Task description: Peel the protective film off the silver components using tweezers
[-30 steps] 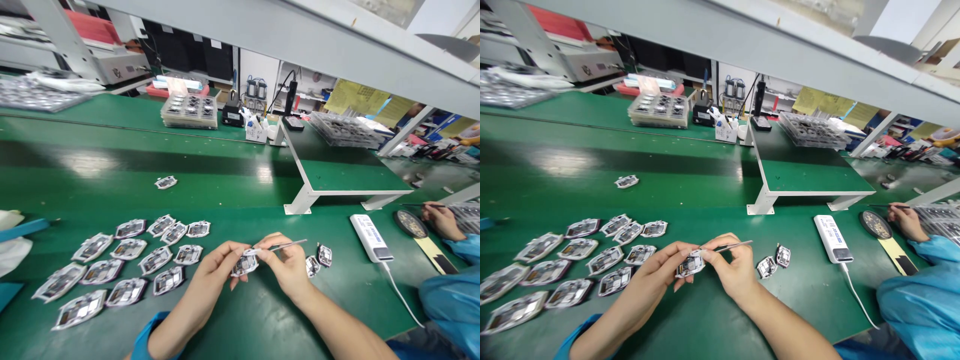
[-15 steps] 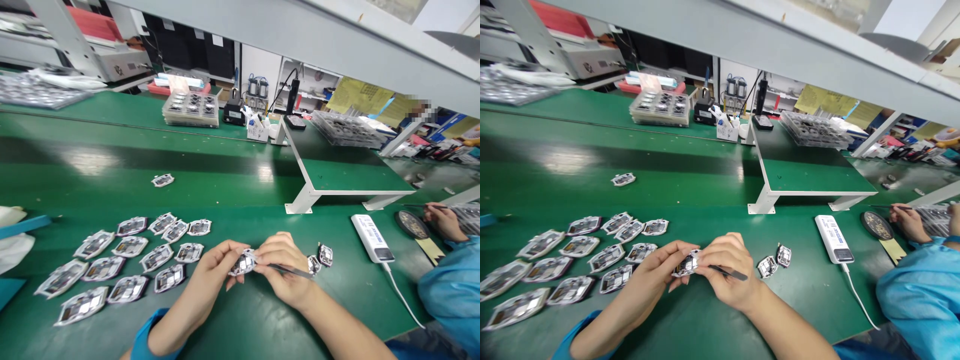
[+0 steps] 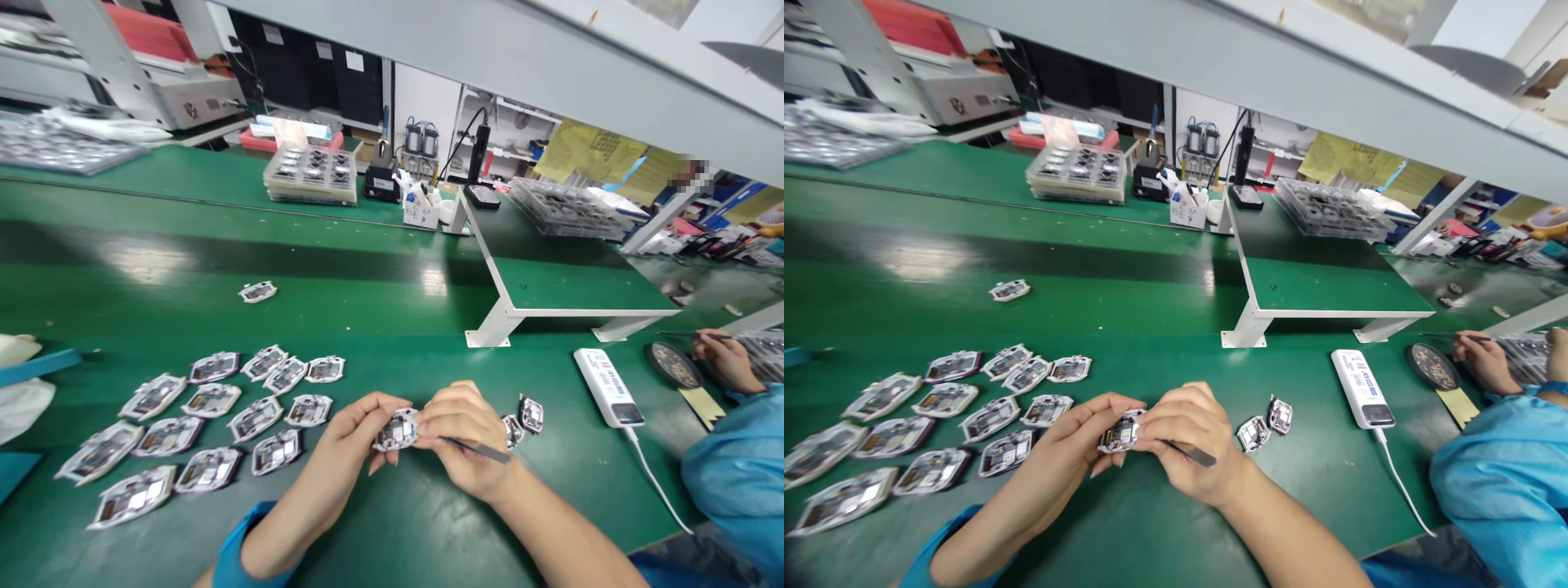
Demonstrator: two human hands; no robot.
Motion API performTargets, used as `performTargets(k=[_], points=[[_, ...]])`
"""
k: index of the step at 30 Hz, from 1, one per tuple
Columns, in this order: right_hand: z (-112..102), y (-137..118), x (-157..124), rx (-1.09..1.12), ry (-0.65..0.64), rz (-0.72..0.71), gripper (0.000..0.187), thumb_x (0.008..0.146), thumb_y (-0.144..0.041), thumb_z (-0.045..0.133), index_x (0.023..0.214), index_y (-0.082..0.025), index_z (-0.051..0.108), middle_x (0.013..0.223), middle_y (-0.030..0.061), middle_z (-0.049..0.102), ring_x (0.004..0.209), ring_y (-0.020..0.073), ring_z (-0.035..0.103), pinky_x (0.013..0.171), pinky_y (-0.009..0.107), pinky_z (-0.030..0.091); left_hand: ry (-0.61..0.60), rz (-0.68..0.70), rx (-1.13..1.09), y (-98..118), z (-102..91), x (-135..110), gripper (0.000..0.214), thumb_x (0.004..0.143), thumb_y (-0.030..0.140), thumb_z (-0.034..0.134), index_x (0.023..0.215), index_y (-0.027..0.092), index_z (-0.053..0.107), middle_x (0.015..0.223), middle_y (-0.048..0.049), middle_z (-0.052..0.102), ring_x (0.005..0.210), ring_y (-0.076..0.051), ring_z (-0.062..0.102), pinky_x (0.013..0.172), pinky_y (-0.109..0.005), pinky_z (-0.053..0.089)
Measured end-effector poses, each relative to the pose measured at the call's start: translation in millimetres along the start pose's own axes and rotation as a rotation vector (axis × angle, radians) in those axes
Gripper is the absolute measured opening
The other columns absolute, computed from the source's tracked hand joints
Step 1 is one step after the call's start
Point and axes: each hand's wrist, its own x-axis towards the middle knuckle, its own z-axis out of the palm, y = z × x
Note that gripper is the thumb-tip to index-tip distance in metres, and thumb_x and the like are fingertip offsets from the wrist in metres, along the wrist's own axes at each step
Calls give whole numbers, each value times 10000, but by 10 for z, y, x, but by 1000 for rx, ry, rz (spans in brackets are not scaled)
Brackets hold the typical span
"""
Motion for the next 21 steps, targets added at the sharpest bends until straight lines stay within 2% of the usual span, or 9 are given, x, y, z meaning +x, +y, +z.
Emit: performTargets(k=[6,11,17,21], points=[[16,-6,-16,54,63,187,73,878,-140,681,884,-210,699,786,60,778,739,196,711,729,364,566,14,8,83,-10,4,-1,340,810,487,636,859,155,684,544,29,594,503,-109,494,450,-189,324],[15,-2,-31,75,56,350,69,859,-132,692,857,-199,711,786,61,761,763,193,691,718,326,565,13,10,209,-27,-4,31,372,784,528,612,847,168,680,547,31,572,494,-119,484,455,-206,322],[20,-13,-36,62,38,404,51,852,-141,701,843,-191,705,781,51,755,757,181,699,730,306,550,-14,6,262,-21,-6,48,385,761,559,608,785,178,655,574,48,526,499,-112,492,454,-205,304],[39,-11,-63,63,23,420,44,855,-147,698,848,-190,698,800,53,765,754,183,719,741,311,550,2,-51,237,2,19,51,419,714,586,645,790,174,652,571,61,509,496,-101,486,455,-191,275]])
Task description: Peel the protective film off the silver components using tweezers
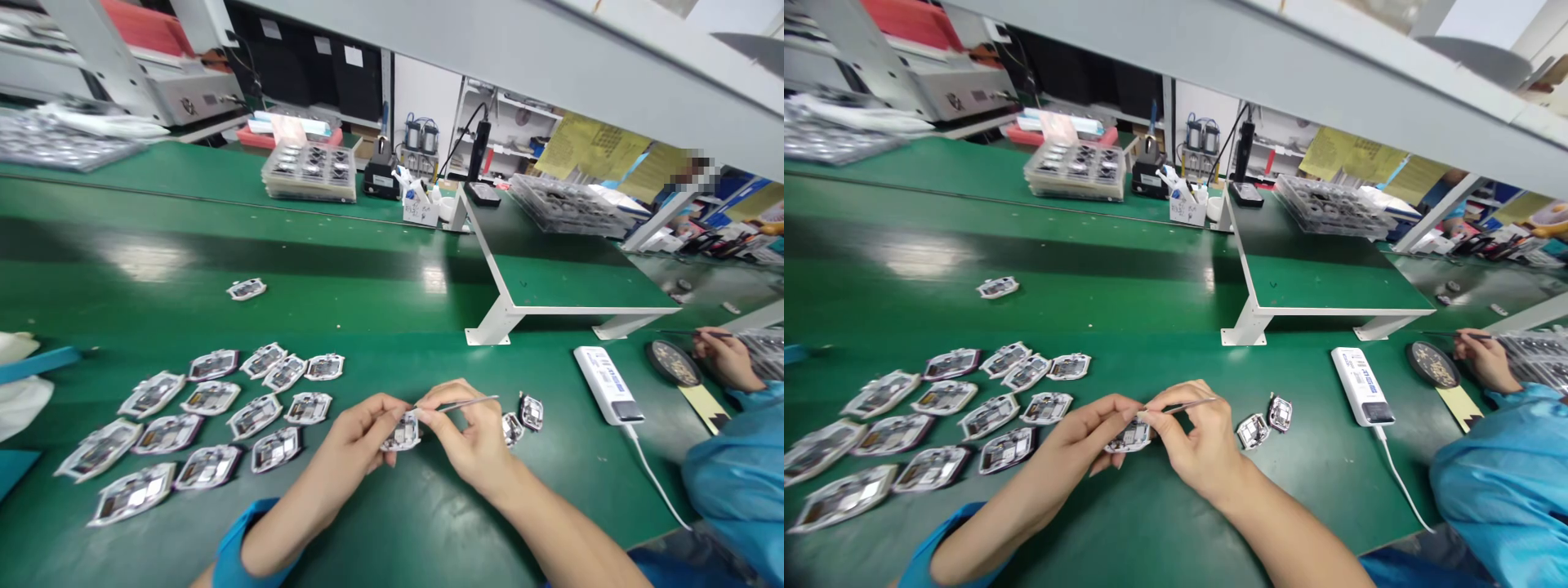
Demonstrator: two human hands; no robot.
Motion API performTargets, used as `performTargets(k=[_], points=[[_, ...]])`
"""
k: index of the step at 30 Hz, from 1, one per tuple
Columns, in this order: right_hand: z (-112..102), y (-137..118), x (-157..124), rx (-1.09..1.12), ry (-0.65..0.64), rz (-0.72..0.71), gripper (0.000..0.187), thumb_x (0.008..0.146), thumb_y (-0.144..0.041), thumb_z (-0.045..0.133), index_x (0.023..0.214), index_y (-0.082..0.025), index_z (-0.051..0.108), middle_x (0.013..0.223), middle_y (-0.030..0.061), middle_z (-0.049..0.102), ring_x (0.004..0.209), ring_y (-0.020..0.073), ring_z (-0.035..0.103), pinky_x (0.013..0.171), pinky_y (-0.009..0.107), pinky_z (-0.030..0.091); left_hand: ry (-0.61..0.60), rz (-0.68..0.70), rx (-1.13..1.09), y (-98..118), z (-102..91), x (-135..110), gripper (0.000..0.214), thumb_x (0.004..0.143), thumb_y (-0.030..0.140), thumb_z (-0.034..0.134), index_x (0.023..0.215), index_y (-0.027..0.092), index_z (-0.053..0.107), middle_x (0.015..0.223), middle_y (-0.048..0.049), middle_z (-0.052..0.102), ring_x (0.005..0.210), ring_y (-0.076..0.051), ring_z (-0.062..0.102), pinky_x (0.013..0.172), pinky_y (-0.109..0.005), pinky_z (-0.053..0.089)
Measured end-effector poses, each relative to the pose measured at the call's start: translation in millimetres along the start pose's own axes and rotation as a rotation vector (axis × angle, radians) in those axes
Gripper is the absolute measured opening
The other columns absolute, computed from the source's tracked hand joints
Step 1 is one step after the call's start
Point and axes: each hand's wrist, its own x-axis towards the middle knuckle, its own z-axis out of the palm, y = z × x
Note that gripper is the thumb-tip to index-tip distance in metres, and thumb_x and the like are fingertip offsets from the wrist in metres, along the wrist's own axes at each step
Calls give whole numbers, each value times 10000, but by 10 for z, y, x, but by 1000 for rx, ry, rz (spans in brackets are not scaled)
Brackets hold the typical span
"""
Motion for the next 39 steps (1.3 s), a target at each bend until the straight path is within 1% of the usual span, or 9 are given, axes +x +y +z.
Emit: performTargets(k=[6,10,13,19,24,27,29,34,39], points=[[14,20,7,120,-38,156,37,865,-202,682,842,-174,690,814,84,760,756,203,737,712,315,588,5,-72,-102,20,5,-1,453,658,604,714,775,172,648,598,61,532,515,-86,460,496,-189,309],[25,18,19,250,-41,271,70,867,-242,672,846,-176,667,820,75,749,704,184,736,661,293,603,5,-66,-106,17,-11,1,451,667,609,719,764,174,646,573,65,515,503,-88,434,483,-195,282],[41,28,8,286,-22,309,66,861,-244,676,863,-181,657,829,60,746,711,172,740,672,280,610,14,-58,-94,22,-11,3,441,675,605,714,767,178,647,562,62,514,494,-95,433,474,-202,271],[61,49,-11,247,13,254,48,860,-228,674,844,-184,663,812,57,755,705,175,748,650,272,617,36,-49,-95,18,4,-11,426,671,592,723,768,183,654,550,57,529,488,-100,444,469,-200,278],[30,13,-16,41,-15,67,45,874,-190,666,835,-184,689,790,67,761,748,186,745,697,290,611,59,-62,-140,-4,5,-30,420,652,574,755,744,176,662,562,57,531,489,-87,435,472,-186,290],[20,-5,-18,9,-23,-4,36,883,-172,657,878,-194,686,840,67,770,792,183,746,727,294,610,34,-40,-165,5,-3,-36,390,684,551,745,760,175,674,595,49,538,517,-91,441,478,-187,313],[25,-7,-13,35,3,-3,37,880,-167,658,882,-195,682,850,63,768,800,181,744,740,296,610,9,-5,-175,17,-12,-40,360,727,522,724,821,176,691,648,28,573,556,-106,471,492,-195,342],[54,11,4,169,80,118,44,878,-204,650,846,-187,675,796,52,746,732,171,734,664,274,614,-23,47,-138,40,-21,-40,356,781,475,687,945,159,693,667,11,581,569,-126,486,484,-212,353],[54,32,-5,118,76,72,48,876,-204,656,832,-195,673,792,57,754,745,179,738,681,288,611,-3,59,-107,67,-5,-43,321,763,449,690,915,166,695,696,5,594,581,-133,507,495,-220,370]])
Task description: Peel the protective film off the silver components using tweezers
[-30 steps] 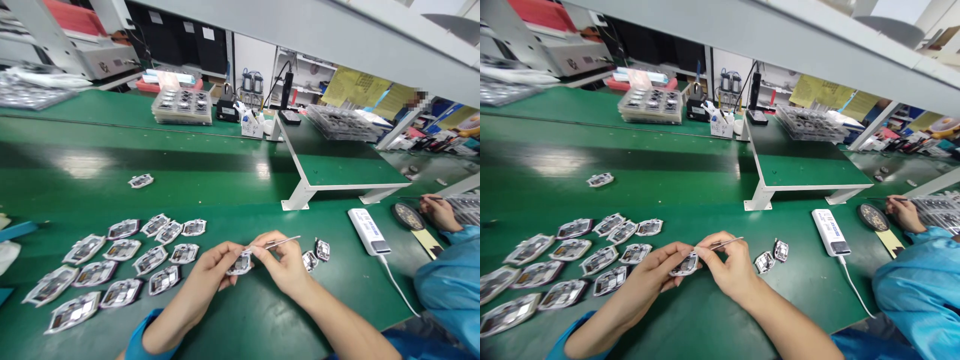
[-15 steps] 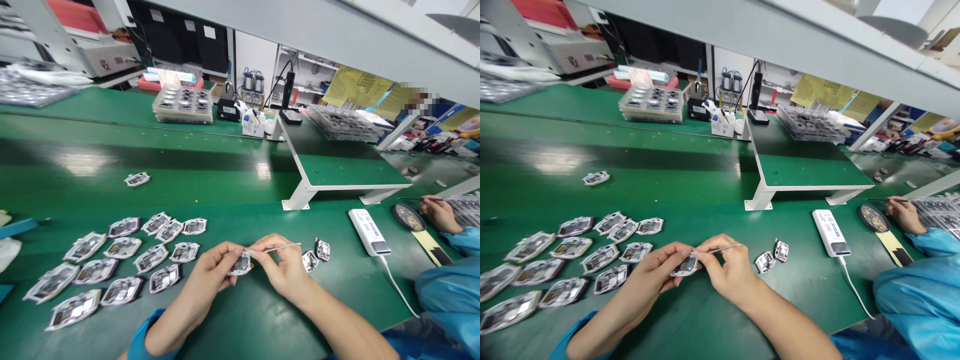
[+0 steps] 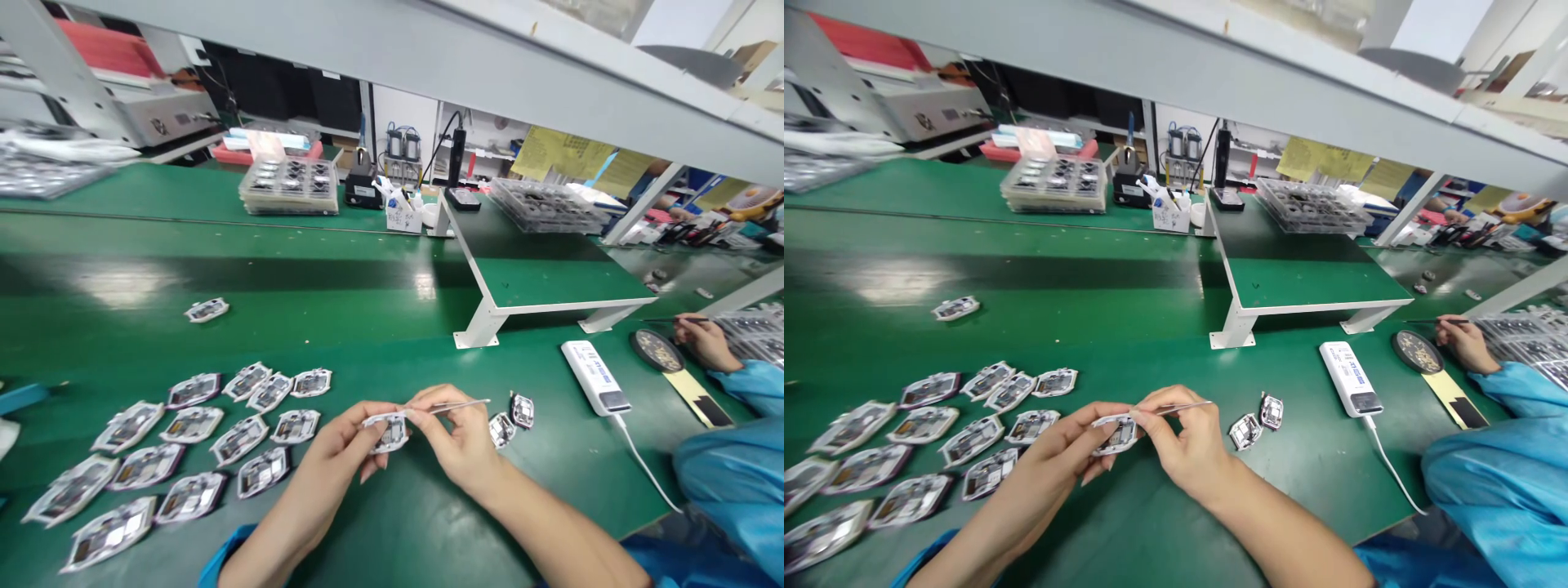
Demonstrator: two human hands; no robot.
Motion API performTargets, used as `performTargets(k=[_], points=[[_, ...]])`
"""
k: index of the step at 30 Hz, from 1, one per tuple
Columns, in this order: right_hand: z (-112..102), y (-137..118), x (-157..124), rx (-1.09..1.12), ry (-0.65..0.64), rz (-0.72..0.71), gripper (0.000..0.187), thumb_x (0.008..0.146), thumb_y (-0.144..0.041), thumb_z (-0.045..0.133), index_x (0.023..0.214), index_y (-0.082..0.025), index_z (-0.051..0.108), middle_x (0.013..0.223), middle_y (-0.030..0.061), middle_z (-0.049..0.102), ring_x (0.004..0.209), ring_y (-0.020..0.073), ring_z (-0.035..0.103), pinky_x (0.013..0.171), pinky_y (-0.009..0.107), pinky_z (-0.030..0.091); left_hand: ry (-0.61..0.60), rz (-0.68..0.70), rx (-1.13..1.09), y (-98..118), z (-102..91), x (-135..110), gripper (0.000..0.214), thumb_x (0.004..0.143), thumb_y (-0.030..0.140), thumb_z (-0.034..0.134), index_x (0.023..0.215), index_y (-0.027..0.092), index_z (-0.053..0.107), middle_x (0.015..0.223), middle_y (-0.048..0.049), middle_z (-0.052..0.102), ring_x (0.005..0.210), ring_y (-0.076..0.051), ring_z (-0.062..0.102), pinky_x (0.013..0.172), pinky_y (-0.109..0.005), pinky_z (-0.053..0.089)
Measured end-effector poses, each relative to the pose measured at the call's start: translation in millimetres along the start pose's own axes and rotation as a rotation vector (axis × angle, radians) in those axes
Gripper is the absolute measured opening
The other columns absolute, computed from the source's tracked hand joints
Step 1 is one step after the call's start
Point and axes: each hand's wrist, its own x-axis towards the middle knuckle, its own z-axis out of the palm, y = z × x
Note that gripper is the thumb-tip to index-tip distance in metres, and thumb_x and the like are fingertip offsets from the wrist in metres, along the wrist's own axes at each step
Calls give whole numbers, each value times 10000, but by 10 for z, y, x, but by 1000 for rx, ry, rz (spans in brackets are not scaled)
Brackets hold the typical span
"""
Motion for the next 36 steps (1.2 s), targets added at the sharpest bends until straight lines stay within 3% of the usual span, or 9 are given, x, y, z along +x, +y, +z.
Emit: performTargets(k=[12,17,21,31,36], points=[[-33,-16,-14,-130,-108,-197,59,907,-169,613,893,-219,642,846,52,762,793,172,745,723,284,605,20,24,-32,-59,-17,16,363,726,476,734,909,164,721,689,6,601,554,-119,488,472,-210,350],[2,16,11,1,-10,-78,40,888,-187,636,851,-199,647,819,56,752,770,175,741,706,288,607,39,26,-8,-15,-19,-4,336,747,478,718,877,168,704,654,14,581,566,-127,484,482,-211,355],[4,25,25,39,-11,-27,49,882,-209,641,837,-191,651,808,59,746,745,175,734,677,287,607,40,39,27,26,2,-16,321,742,471,712,859,173,701,627,17,565,559,-136,484,476,-222,347],[-23,33,-4,-95,-48,-124,45,903,-207,624,871,-204,657,823,57,761,771,176,744,709,286,605,61,17,1,-43,-1,-5,365,726,475,734,929,173,718,703,6,612,588,-131,501,503,-212,374],[-16,35,-10,-60,-66,-164,37,904,-185,624,901,-206,654,857,65,765,794,186,748,726,295,606,67,21,-45,-52,8,-6,314,736,444,745,904,178,728,734,4,627,601,-121,491,525,-207,374]])
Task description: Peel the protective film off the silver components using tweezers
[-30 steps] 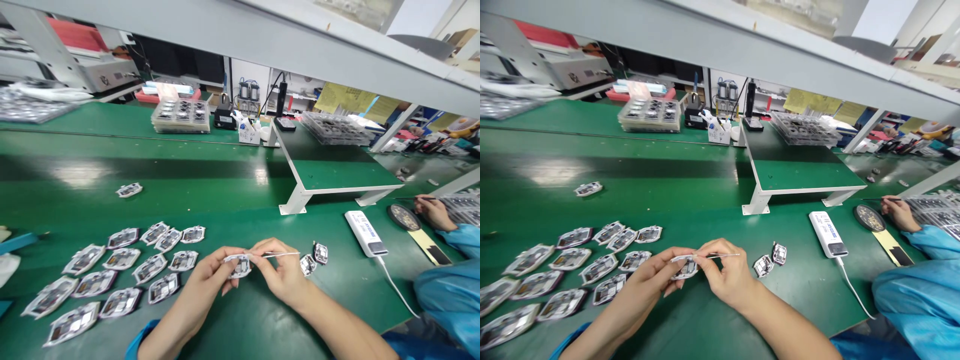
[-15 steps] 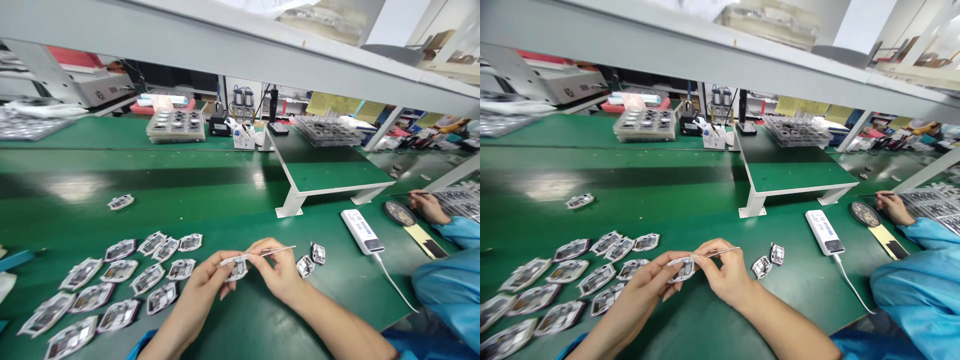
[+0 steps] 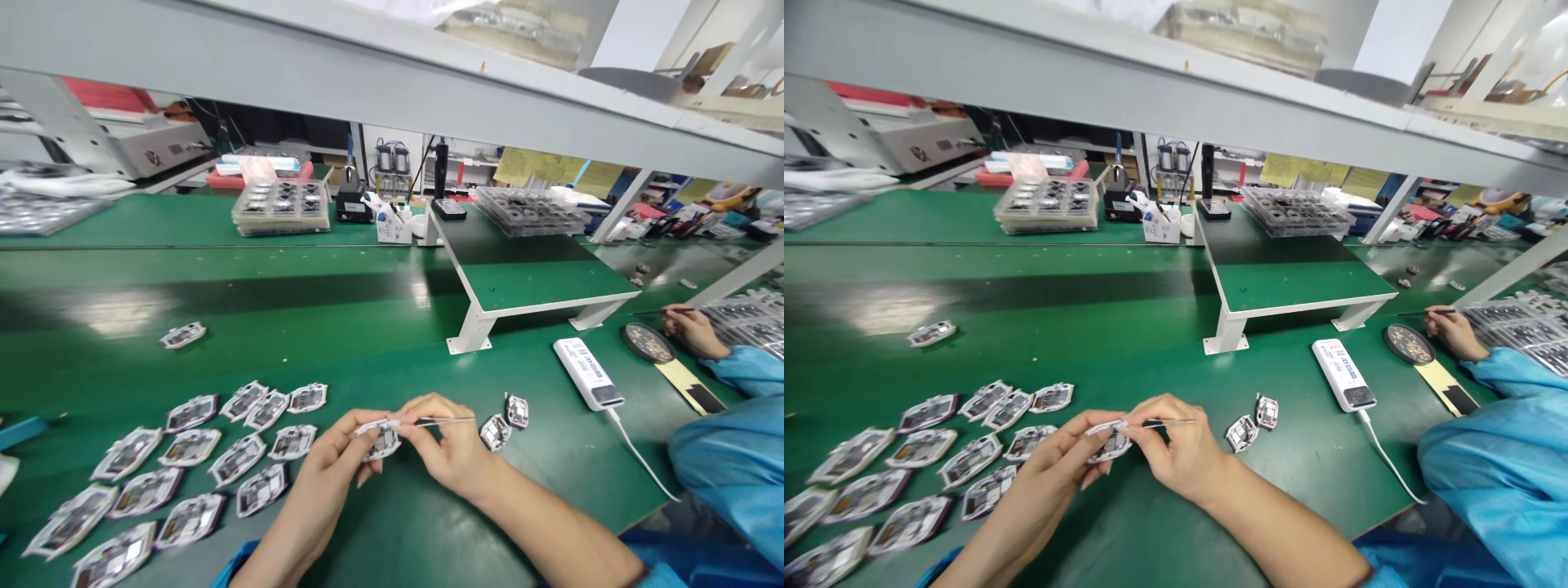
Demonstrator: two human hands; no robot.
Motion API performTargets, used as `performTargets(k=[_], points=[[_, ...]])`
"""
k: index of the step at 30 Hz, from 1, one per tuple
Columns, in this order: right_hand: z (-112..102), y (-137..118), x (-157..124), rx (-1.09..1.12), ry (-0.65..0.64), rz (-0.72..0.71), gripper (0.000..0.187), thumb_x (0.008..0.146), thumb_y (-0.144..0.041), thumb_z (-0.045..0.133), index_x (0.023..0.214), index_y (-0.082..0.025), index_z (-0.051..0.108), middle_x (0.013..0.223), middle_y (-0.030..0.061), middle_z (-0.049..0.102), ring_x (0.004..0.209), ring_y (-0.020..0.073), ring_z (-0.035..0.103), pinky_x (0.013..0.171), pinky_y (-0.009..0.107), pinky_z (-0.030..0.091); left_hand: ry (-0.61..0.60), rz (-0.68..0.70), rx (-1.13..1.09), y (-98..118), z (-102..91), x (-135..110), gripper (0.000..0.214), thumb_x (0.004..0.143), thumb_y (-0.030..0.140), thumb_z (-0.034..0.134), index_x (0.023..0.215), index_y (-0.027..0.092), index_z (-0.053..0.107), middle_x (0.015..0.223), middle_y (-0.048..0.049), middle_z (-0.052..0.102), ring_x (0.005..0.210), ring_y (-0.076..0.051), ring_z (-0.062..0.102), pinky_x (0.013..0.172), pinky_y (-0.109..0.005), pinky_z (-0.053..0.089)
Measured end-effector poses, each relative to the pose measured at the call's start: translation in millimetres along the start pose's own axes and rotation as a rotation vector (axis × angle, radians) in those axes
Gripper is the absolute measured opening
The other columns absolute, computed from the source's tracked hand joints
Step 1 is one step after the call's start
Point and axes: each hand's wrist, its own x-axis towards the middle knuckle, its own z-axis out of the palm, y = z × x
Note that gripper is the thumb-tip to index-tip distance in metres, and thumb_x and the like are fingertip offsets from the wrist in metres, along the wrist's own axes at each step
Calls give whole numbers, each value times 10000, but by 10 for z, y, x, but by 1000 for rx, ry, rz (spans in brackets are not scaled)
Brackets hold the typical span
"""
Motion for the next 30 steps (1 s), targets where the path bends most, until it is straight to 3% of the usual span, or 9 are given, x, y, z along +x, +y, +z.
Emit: performTargets(k=[6,12,17,19,22,26,30], points=[[24,6,4,67,41,74,23,882,-203,663,882,-202,686,856,69,775,801,189,752,742,301,606,45,-20,-61,34,29,-16,286,686,428,769,810,175,718,673,24,599,582,-119,474,527,-207,368],[4,25,22,57,31,120,73,882,-239,662,853,-197,714,828,59,780,773,185,747,734,286,589,-35,20,16,-62,-45,26,305,781,422,714,984,194,708,708,18,627,611,-138,499,535,-217,374],[-31,33,42,-41,7,152,110,891,-246,642,833,-186,714,790,56,763,736,181,724,711,274,558,-62,158,-12,-264,-38,120,458,636,336,834,1048,206,682,939,-41,735,913,-225,640,796,-277,486],[-33,14,42,-101,2,117,88,891,-234,639,852,-187,702,797,52,759,736,186,715,715,286,542,-44,202,-12,-351,-54,190,517,597,342,873,1043,216,644,836,-19,734,795,-203,649,726,-269,496],[-24,-29,32,-168,18,27,65,894,-224,628,872,-191,679,815,44,759,756,193,703,745,307,521,4,252,74,-414,-145,320,422,646,427,856,922,215,619,685,23,680,599,-157,599,602,-253,485],[48,24,-15,-230,21,-40,18,851,-212,670,866,-203,667,817,25,759,754,192,703,739,295,510,-17,272,215,-324,-312,510,463,636,525,830,904,201,637,720,-22,721,691,-221,678,660,-306,543],[179,211,-78,-345,-103,-114,159,758,-306,788,782,-218,658,711,-8,738,620,178,683,669,289,525,54,336,473,-146,-412,791,524,595,612,769,900,208,635,855,-81,775,869,-295,731,785,-356,582]])
